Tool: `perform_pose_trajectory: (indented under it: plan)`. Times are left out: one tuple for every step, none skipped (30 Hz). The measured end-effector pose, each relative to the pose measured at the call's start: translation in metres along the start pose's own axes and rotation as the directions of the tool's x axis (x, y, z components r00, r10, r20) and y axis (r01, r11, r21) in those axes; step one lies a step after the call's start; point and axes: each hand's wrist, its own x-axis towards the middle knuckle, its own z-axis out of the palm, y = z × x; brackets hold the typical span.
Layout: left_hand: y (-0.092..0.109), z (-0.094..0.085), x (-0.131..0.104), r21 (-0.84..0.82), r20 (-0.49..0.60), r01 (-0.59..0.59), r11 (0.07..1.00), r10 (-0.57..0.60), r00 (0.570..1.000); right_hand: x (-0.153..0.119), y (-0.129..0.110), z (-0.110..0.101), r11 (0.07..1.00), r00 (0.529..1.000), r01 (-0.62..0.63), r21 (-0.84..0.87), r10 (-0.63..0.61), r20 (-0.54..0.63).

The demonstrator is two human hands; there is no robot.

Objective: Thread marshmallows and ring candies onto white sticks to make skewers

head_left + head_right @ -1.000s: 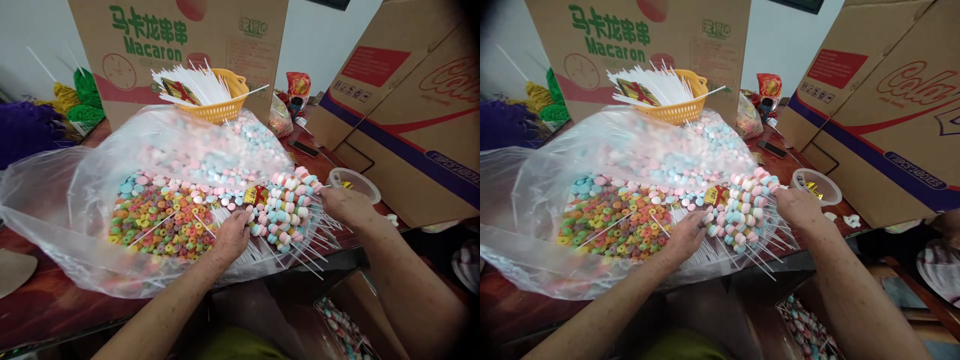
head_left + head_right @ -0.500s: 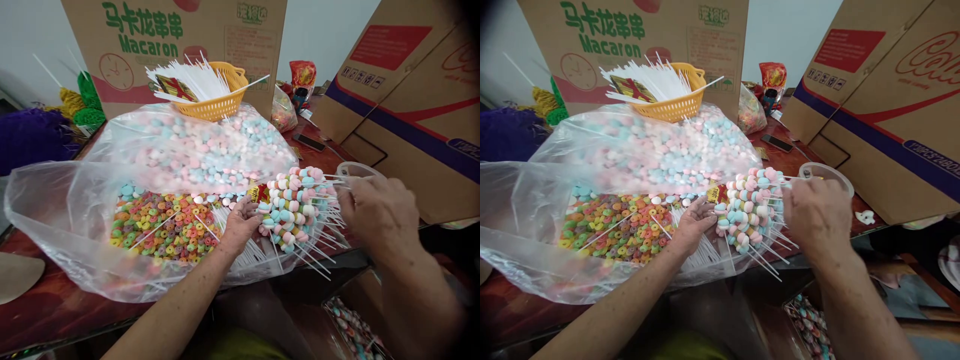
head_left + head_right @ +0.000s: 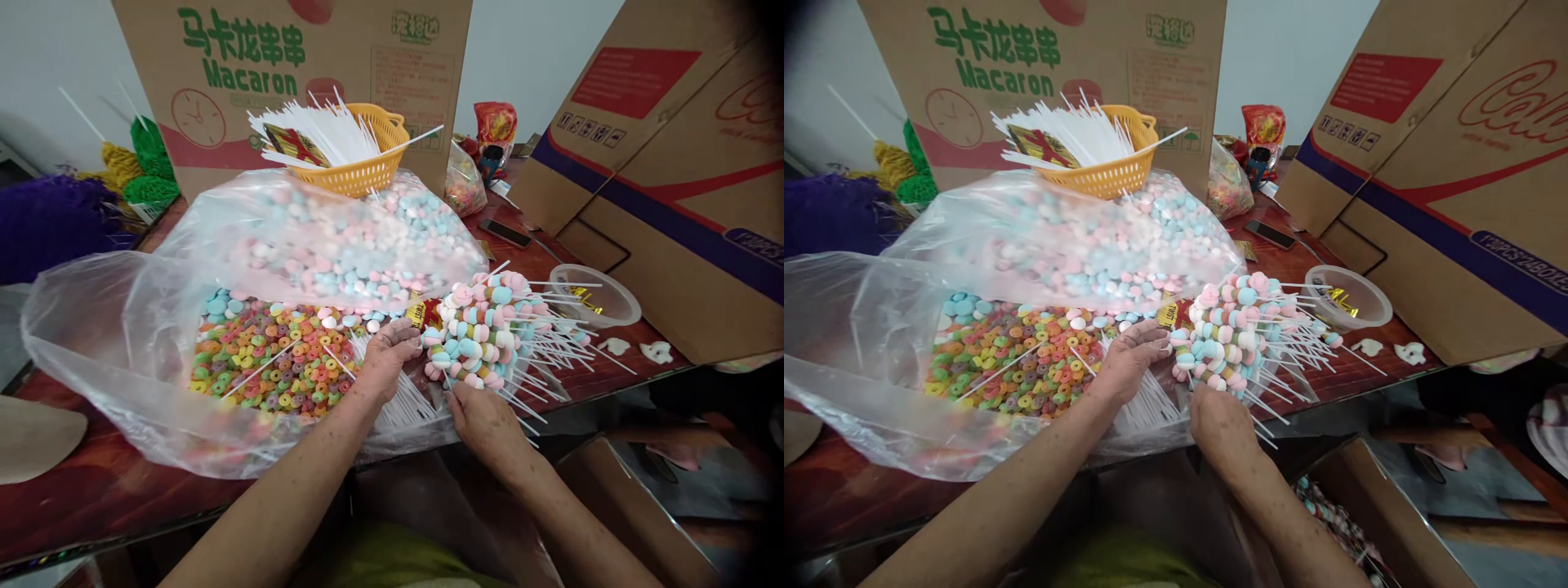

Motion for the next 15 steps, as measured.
perform_pose_trajectory:
  plan:
    - [0.001,0.000,0.000,0.004,-0.002,0.015,1.000,-0.015,1.000,0.000,0.002,0.001,0.999,1.000,0.024,0.040,-0.023,-0.014]
    - [0.002,0.000,0.001,0.007,-0.003,0.027,1.000,-0.027,1.000,0.000,0.004,0.001,0.995,0.998,0.051,0.085,-0.048,-0.029]
    - [0.004,0.001,0.000,0.005,-0.001,0.039,0.999,-0.039,0.999,-0.001,0.005,0.001,0.988,0.996,0.079,0.129,-0.074,-0.044]
    - [0.005,0.002,0.000,-0.004,0.002,0.050,0.999,-0.050,0.999,-0.001,0.006,0.001,0.980,0.994,0.104,0.168,-0.095,-0.056]
    - [0.007,0.002,0.000,-0.018,0.006,0.058,0.998,-0.058,0.998,-0.002,0.005,0.001,0.973,0.992,0.122,0.196,-0.111,-0.066]
    - [0.009,0.003,-0.002,-0.035,0.013,0.062,0.997,-0.062,0.998,-0.003,0.005,0.001,0.968,0.990,0.135,0.212,-0.121,-0.075]
    - [0.011,0.004,-0.003,-0.054,0.023,0.068,0.996,-0.067,0.998,-0.004,0.003,0.000,0.964,0.988,0.147,0.222,-0.131,-0.085]
    - [0.013,0.005,-0.005,-0.074,0.038,0.072,0.995,-0.069,0.997,-0.005,0.001,0.000,0.959,0.985,0.161,0.235,-0.140,-0.100]
    - [0.015,0.005,-0.008,-0.095,0.055,0.075,0.993,-0.070,0.996,-0.006,-0.003,0.000,0.948,0.981,0.177,0.263,-0.150,-0.120]
    - [0.017,0.006,-0.011,-0.123,0.065,0.079,0.989,-0.071,0.995,-0.008,-0.007,0.001,0.930,0.977,0.197,0.311,-0.158,-0.146]
    - [0.020,0.007,-0.015,-0.158,0.066,0.084,0.984,-0.074,0.995,-0.010,-0.012,0.002,0.899,0.971,0.220,0.378,-0.163,-0.176]
    - [0.022,0.008,-0.019,-0.198,0.051,0.091,0.976,-0.082,0.995,-0.012,-0.019,0.004,0.859,0.965,0.240,0.452,-0.161,-0.207]
    - [0.024,0.009,-0.023,-0.237,0.025,0.092,0.967,-0.089,0.996,-0.014,-0.026,0.006,0.814,0.960,0.257,0.521,-0.153,-0.235]
    - [0.025,0.010,-0.027,-0.268,-0.007,0.088,0.959,-0.093,0.996,-0.016,-0.033,0.008,0.771,0.955,0.273,0.576,-0.145,-0.259]
    - [0.027,0.011,-0.032,-0.287,-0.043,0.075,0.955,-0.091,0.995,-0.018,-0.041,0.010,0.735,0.950,0.289,0.613,-0.143,-0.277]
